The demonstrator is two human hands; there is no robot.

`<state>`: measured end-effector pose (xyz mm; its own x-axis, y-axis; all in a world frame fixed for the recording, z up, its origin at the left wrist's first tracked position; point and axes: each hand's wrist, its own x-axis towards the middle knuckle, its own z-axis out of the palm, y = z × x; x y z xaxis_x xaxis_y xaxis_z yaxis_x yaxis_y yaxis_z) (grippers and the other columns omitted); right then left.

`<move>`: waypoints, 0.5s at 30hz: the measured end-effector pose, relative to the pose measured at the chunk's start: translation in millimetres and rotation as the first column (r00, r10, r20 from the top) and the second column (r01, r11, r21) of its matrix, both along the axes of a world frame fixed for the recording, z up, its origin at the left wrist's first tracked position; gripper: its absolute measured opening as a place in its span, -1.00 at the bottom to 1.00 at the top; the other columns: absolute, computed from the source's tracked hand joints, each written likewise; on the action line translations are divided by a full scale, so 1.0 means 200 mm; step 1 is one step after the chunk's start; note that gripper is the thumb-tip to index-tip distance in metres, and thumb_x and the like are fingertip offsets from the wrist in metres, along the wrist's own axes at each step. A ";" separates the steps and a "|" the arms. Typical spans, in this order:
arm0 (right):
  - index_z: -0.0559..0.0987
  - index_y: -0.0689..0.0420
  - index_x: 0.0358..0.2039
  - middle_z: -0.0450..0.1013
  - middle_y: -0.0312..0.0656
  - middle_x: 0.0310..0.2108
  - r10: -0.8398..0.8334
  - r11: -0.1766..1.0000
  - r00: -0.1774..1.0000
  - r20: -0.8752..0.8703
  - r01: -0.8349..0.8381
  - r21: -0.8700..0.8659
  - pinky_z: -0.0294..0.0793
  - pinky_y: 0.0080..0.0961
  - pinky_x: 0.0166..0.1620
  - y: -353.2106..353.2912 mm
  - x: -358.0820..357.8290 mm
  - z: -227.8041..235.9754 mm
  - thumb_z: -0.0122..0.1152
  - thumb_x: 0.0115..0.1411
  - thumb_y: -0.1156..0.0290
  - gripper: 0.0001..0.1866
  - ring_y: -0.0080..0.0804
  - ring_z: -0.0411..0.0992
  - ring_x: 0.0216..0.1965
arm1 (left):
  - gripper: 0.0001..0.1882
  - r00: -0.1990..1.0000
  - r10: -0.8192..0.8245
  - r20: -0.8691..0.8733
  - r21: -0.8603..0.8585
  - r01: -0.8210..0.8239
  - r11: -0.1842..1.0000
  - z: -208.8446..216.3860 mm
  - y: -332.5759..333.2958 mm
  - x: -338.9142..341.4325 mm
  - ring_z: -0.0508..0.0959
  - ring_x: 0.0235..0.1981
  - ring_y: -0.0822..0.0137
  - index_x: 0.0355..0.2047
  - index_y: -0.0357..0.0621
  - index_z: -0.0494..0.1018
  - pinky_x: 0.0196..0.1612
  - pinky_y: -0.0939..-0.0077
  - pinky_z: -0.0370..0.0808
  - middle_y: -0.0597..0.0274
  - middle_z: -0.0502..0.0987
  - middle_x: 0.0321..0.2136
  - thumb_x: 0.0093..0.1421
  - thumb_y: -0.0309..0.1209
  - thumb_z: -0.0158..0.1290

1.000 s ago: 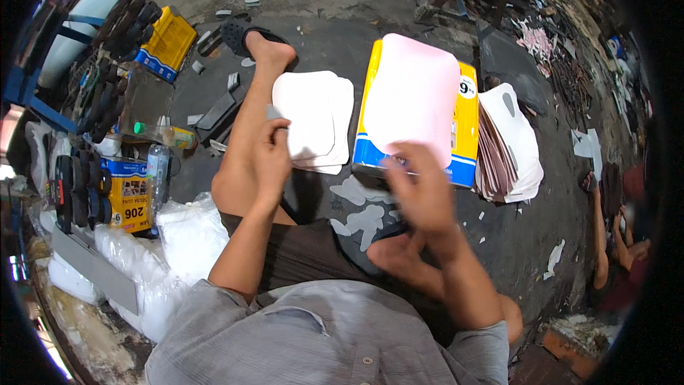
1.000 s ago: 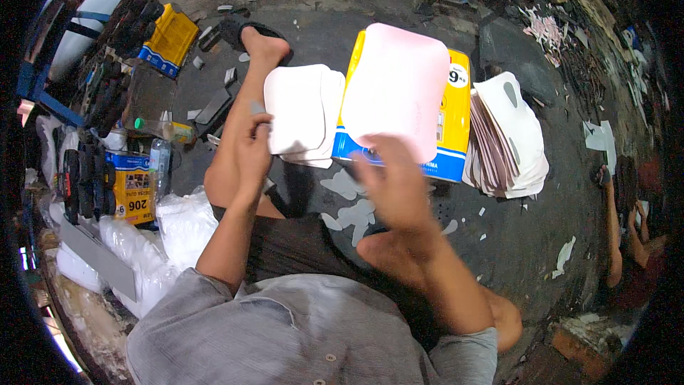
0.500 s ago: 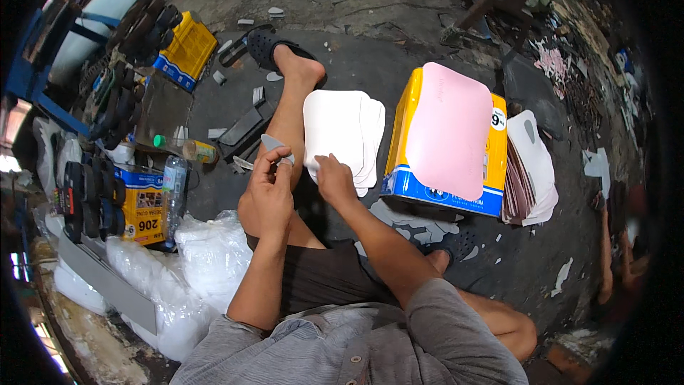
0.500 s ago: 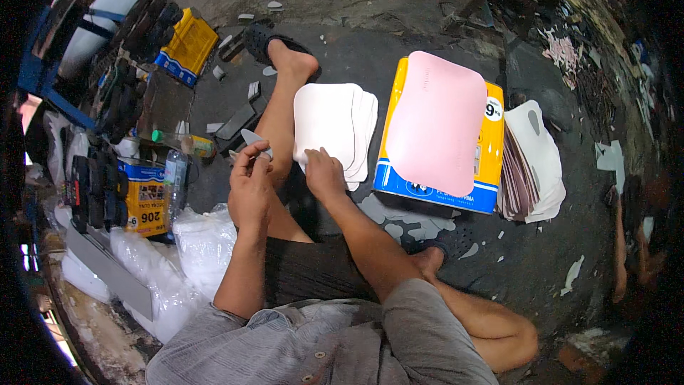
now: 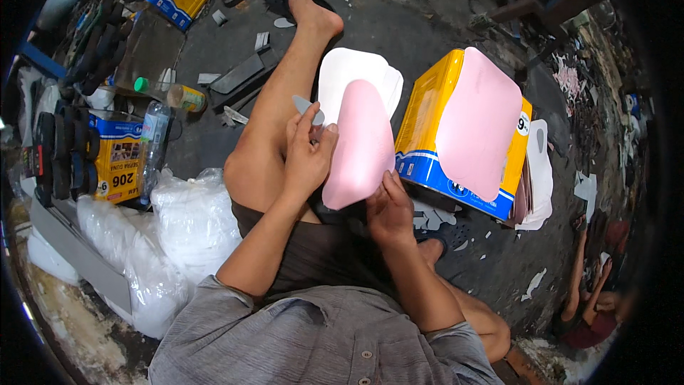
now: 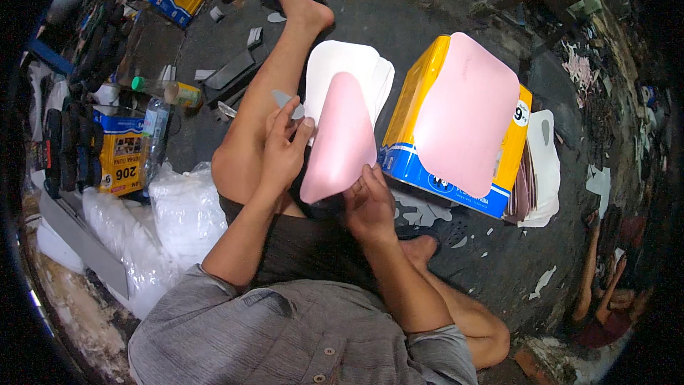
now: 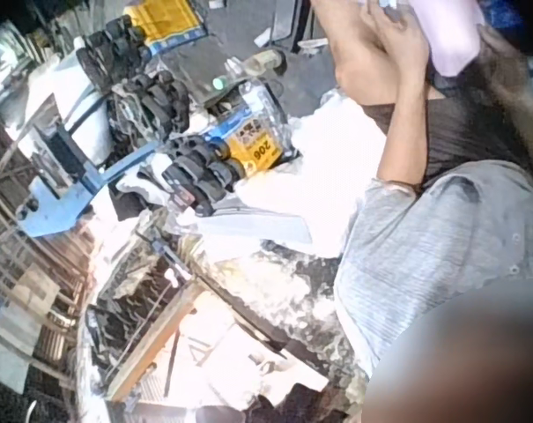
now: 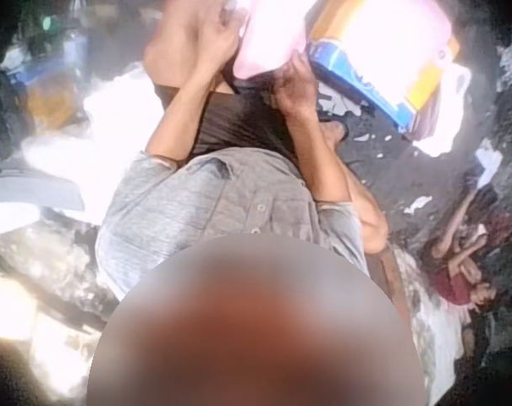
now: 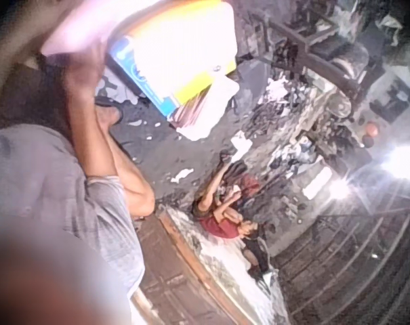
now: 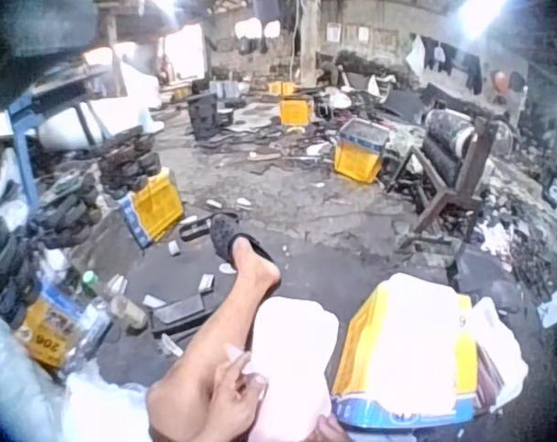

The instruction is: The person sits on the floor and repeatedly picks up individual sheets of sandpaper from a box, peels off a backing layer, and places them into a growing stack. The person handles the sheets one at a time, alternating between white and pink sheets.

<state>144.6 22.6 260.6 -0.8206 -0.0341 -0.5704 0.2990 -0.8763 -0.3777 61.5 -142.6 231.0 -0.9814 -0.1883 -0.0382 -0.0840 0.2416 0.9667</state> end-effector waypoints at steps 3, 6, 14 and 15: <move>0.31 0.13 0.35 0.48 -0.25 0.17 0.078 0.997 0.996 -0.042 -0.078 -0.001 0.56 -0.51 0.10 0.05 0.04 0.09 -0.01 0.50 0.35 -0.54 -0.48 0.52 0.11 | -0.25 0.973 0.003 0.232 0.320 -0.079 0.944 0.10 0.02 0.00 0.54 -0.17 0.36 0.40 -0.35 0.19 -0.14 0.53 0.54 0.03 0.46 -0.03 0.35 -0.29 0.26; 0.32 0.08 0.37 0.52 -0.30 0.03 0.167 0.986 0.986 -0.019 -0.166 0.023 0.56 -0.62 -0.06 0.10 0.08 0.16 0.00 0.48 0.32 -0.51 -0.60 0.53 -0.09 | -0.05 0.900 -0.164 0.405 0.675 -0.173 0.718 0.23 0.03 -0.01 0.59 -0.12 0.30 0.48 -0.31 0.02 -0.14 0.56 0.62 0.00 0.53 -0.13 0.26 -0.36 0.36; 0.30 0.03 0.33 0.50 -0.27 -0.08 0.103 0.948 0.994 0.038 -0.109 0.297 0.55 -0.50 -0.17 0.08 0.20 0.16 0.00 0.49 0.34 -0.57 -0.49 0.49 -0.28 | 0.16 0.981 0.086 -0.175 0.303 -0.029 0.952 0.43 0.05 0.03 0.49 0.17 0.11 0.50 -0.22 -0.04 0.17 0.36 0.60 0.01 0.20 0.16 0.04 -0.48 0.50; 0.30 0.04 0.32 0.51 -0.25 -0.06 0.096 0.949 0.994 0.046 -0.105 0.296 0.57 -0.49 -0.17 0.08 0.22 0.15 -0.01 0.50 0.34 -0.58 -0.47 0.52 -0.25 | 0.14 0.970 0.085 -0.227 0.240 -0.029 0.970 0.44 0.05 0.04 0.47 0.18 0.11 0.49 -0.23 -0.01 0.18 0.35 0.59 -0.01 0.19 0.18 0.04 -0.46 0.50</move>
